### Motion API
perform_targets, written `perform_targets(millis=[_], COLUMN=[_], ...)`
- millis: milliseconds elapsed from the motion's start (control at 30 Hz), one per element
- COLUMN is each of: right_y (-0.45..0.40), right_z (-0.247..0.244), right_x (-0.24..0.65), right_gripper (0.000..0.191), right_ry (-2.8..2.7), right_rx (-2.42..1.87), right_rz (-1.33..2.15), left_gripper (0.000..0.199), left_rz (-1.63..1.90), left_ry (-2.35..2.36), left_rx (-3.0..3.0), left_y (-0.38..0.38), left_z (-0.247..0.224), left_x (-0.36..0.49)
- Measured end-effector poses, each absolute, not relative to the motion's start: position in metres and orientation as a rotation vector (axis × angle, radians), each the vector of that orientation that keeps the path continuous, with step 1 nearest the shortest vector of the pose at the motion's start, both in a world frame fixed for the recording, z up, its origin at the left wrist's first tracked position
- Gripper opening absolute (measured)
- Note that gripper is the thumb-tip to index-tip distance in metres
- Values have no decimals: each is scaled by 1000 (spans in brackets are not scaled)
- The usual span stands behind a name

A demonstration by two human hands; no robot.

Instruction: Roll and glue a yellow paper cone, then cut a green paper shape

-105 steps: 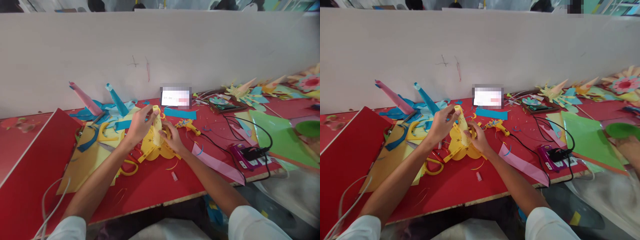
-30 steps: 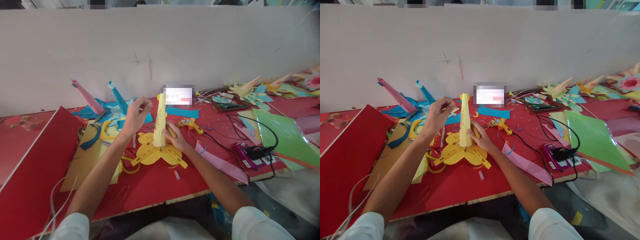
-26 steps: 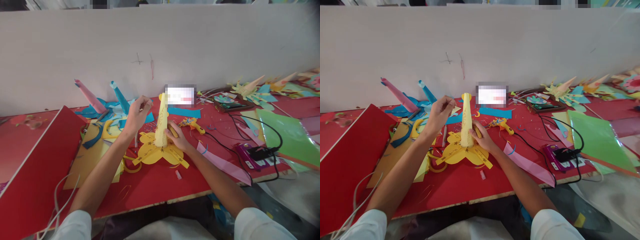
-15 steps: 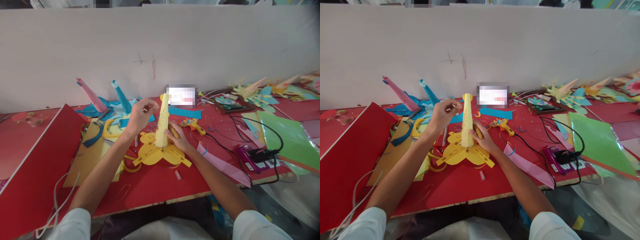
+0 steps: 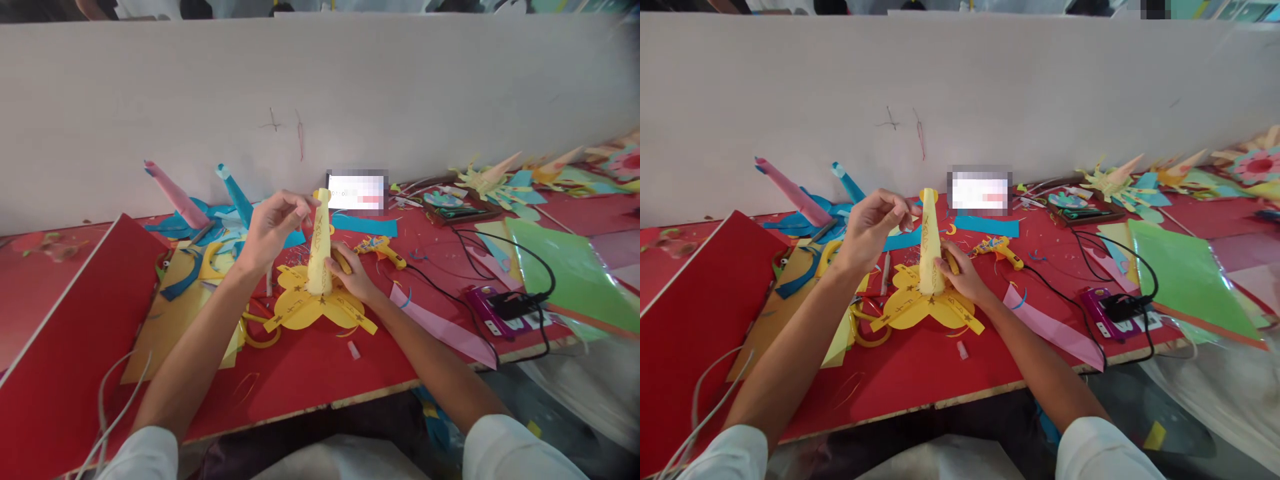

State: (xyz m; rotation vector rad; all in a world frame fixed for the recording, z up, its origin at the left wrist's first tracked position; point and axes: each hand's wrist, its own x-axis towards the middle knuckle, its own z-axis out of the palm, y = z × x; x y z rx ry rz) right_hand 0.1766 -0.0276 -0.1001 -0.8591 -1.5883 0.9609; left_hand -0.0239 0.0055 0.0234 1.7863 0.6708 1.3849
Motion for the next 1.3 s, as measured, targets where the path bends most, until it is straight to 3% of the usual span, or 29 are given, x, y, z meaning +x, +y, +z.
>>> perform_targets(millis=[133, 300, 533, 633, 733, 867, 1133, 1300], right_y=[-27, -29, -30, -30, -30, -31, -33, -37], right_z=[-100, -98, -98, -98, -98, -96, -92, -88], right_x=[178, 177, 176, 177, 178, 177, 177, 176], right_gripper=[38, 39, 44, 43, 43, 44, 43, 41], right_ry=[-1608, -1620, -1585, -1583, -1578, -1596, -1545, -1452], right_rx=[-868, -860, -905, -916, -905, -894, -860, -882], right_rz=[955, 961, 994, 997, 1005, 981, 947, 731], left_gripper=[27, 11, 14, 11, 20, 24, 29, 30], left_rz=[1285, 1135, 291, 104, 371, 855, 923, 939], left_ry=[717, 1057, 1437, 1565, 1638, 1384, 978, 869], left_rx=[1878, 2157, 2543, 2534, 2482, 2370, 2202, 2191], left_y=[5, 11, 22, 25, 24, 19, 1, -12], left_z=[27, 26, -7, -15, -11, 7, 28, 34], left_x=[-27, -37, -65, -71, -64, -44, -27, -15])
